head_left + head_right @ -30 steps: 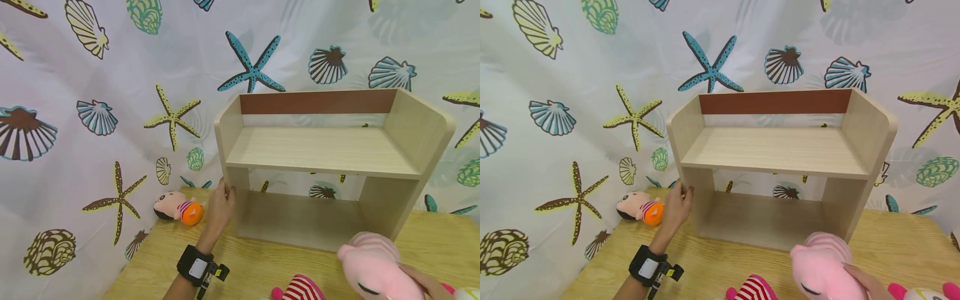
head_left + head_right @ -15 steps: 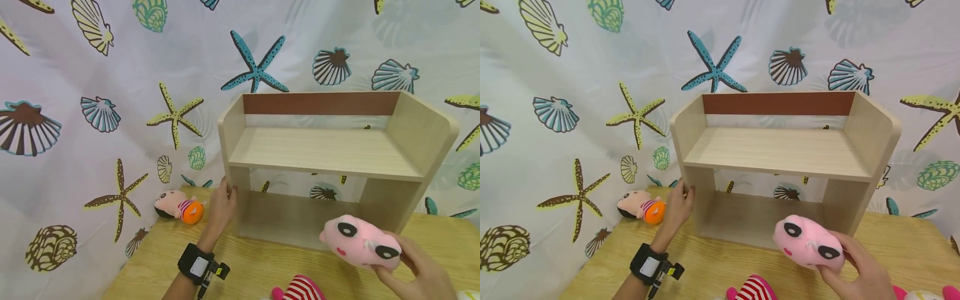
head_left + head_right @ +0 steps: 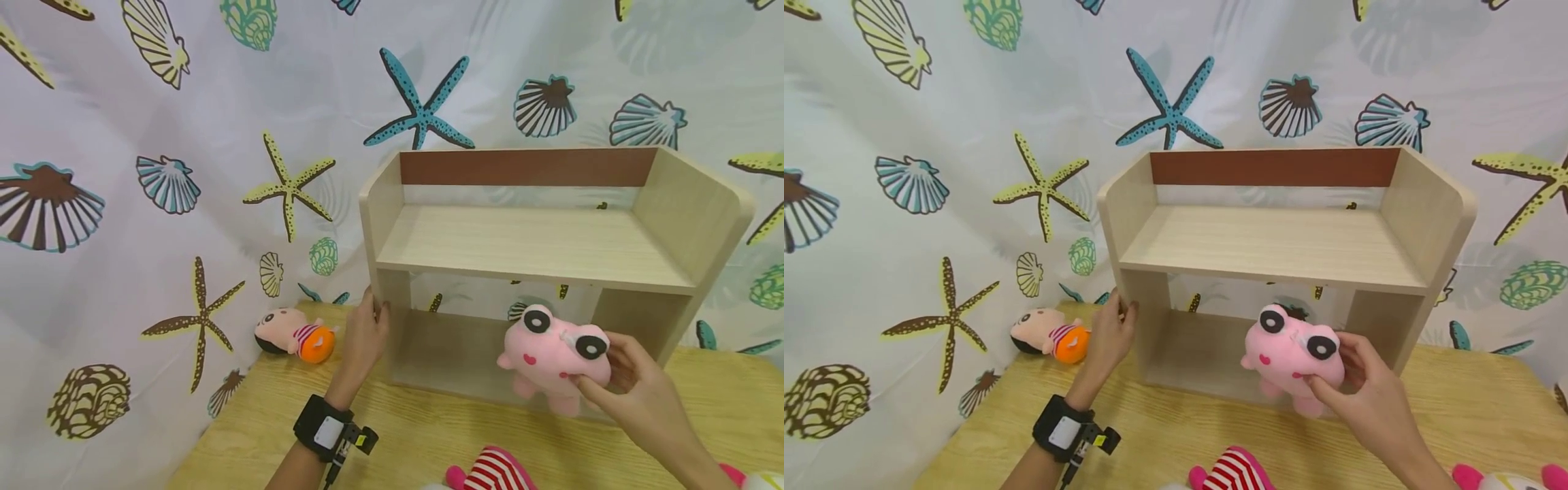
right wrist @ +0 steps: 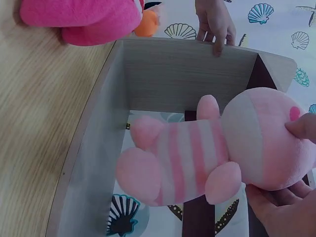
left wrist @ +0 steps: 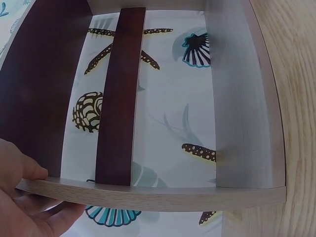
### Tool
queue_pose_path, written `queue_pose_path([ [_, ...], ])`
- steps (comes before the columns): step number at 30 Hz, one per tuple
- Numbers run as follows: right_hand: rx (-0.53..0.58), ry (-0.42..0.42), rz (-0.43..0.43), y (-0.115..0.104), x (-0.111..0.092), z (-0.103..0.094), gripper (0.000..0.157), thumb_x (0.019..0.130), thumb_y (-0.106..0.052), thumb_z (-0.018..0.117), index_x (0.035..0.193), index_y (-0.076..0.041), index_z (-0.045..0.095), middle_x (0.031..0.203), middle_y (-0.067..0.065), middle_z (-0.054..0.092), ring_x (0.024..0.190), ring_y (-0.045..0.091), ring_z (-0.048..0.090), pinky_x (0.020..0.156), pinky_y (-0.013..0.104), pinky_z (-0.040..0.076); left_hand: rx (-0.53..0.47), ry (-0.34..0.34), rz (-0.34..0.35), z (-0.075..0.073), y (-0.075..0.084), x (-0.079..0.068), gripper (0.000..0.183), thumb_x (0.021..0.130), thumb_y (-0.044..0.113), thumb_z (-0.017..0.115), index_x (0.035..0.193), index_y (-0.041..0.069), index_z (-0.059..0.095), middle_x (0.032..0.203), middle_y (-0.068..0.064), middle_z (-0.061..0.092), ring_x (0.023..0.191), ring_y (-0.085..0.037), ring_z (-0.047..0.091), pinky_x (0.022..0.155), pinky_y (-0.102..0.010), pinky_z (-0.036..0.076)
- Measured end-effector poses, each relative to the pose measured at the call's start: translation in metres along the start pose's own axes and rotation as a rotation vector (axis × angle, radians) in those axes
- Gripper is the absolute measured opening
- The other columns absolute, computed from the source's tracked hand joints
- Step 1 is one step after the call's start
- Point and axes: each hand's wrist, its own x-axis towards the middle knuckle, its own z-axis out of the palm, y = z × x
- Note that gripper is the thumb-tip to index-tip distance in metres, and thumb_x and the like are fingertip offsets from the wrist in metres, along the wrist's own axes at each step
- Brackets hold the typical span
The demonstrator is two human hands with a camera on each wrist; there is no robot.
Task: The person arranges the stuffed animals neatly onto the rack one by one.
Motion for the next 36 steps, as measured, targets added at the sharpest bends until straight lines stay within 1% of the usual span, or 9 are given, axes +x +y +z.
queue_pose_path([
  [4, 0.026, -0.032, -0.013, 0.000, 0.016, 0.009, 0.053, 0.084, -0.001, 0.078, 0.130, 0.001, 0.052, 0.114, -0.026, 0.059, 0.101, -0.010, 0.057, 0.082, 0.008, 0.047, 0.001, 0.004, -0.014, 0.000, -0.002, 0.000, 0.037, 0.101, 0.007, 0.056, 0.134, -0.006, 0.051, 0.118, -0.024, 0.066, 0.091, -0.032, 0.069, 0.072, -0.043, 0.059],
  [6, 0.037, -0.045, -0.015, 0.001, 0.024, 0.014, 0.051, 0.085, -0.001, 0.077, 0.130, 0.003, 0.053, 0.117, -0.014, 0.063, 0.102, -0.011, 0.057, 0.083, 0.007, 0.046, -0.002, 0.007, -0.015, 0.000, -0.002, 0.001, 0.038, 0.101, 0.008, 0.056, 0.135, -0.006, 0.051, 0.116, -0.025, 0.067, 0.090, -0.032, 0.068, 0.071, -0.044, 0.059],
  [8, 0.049, -0.056, -0.008, 0.001, 0.032, 0.020, 0.049, 0.086, -0.003, 0.077, 0.129, 0.003, 0.055, 0.120, 0.002, 0.065, 0.102, -0.011, 0.056, 0.084, 0.007, 0.045, -0.006, 0.004, -0.015, -0.001, -0.002, 0.001, 0.039, 0.101, 0.008, 0.056, 0.136, -0.006, 0.050, 0.116, -0.025, 0.067, 0.089, -0.032, 0.068, 0.072, -0.044, 0.059],
  [10, 0.063, -0.070, 0.001, 0.002, 0.038, 0.026, 0.048, 0.086, -0.004, 0.077, 0.129, 0.005, 0.056, 0.122, 0.018, 0.064, 0.101, -0.011, 0.056, 0.084, 0.008, 0.046, -0.013, 0.001, -0.016, -0.001, -0.002, 0.001, 0.039, 0.101, 0.008, 0.056, 0.136, -0.006, 0.050, 0.117, -0.025, 0.066, 0.090, -0.032, 0.068, 0.073, -0.045, 0.059],
  [12, 0.073, -0.090, 0.017, 0.002, 0.042, 0.031, 0.049, 0.088, -0.006, 0.076, 0.130, 0.006, 0.055, 0.123, 0.026, 0.061, 0.100, -0.011, 0.056, 0.083, 0.009, 0.047, -0.021, -0.002, -0.015, -0.001, -0.002, 0.000, 0.039, 0.101, 0.007, 0.056, 0.136, -0.006, 0.050, 0.120, -0.025, 0.066, 0.094, -0.033, 0.069, 0.075, -0.045, 0.059],
  [16, 0.071, -0.122, 0.057, 0.004, 0.051, 0.039, 0.054, 0.090, -0.014, 0.075, 0.134, 0.009, 0.053, 0.123, 0.030, 0.060, 0.095, -0.011, 0.057, 0.077, 0.011, 0.050, -0.019, -0.011, -0.020, 0.002, -0.002, -0.001, 0.039, 0.101, 0.006, 0.057, 0.137, -0.006, 0.049, 0.124, -0.025, 0.064, 0.101, -0.035, 0.068, 0.082, -0.046, 0.057],
  [21, 0.067, -0.112, 0.066, 0.007, 0.062, 0.046, 0.054, 0.091, -0.017, 0.073, 0.134, 0.010, 0.054, 0.121, 0.033, 0.061, 0.092, -0.011, 0.057, 0.072, 0.016, 0.053, -0.013, -0.026, -0.010, 0.006, -0.001, -0.001, 0.040, 0.101, 0.006, 0.056, 0.138, -0.007, 0.048, 0.126, -0.025, 0.063, 0.104, -0.035, 0.067, 0.084, -0.046, 0.057],
  [28, 0.079, -0.089, 0.025, 0.012, 0.074, 0.063, 0.051, 0.091, -0.019, 0.074, 0.133, 0.005, 0.058, 0.120, 0.026, 0.065, 0.095, -0.008, 0.058, 0.075, 0.013, 0.051, -0.023, -0.015, 0.005, 0.003, 0.000, 0.000, 0.043, 0.101, 0.005, 0.055, 0.141, -0.006, 0.045, 0.131, -0.026, 0.060, 0.110, -0.037, 0.064, 0.087, -0.048, 0.055],
  [36, 0.127, -0.061, 0.059, 0.020, 0.085, 0.086, 0.046, 0.092, -0.022, 0.073, 0.130, 0.000, 0.061, 0.113, 0.016, 0.068, 0.089, 0.003, 0.062, 0.068, 0.019, 0.053, 0.009, 0.000, 0.019, 0.000, -0.004, 0.000, 0.042, 0.100, 0.006, 0.057, 0.139, -0.006, 0.048, 0.127, -0.025, 0.062, 0.107, -0.036, 0.066, 0.085, -0.048, 0.056],
])
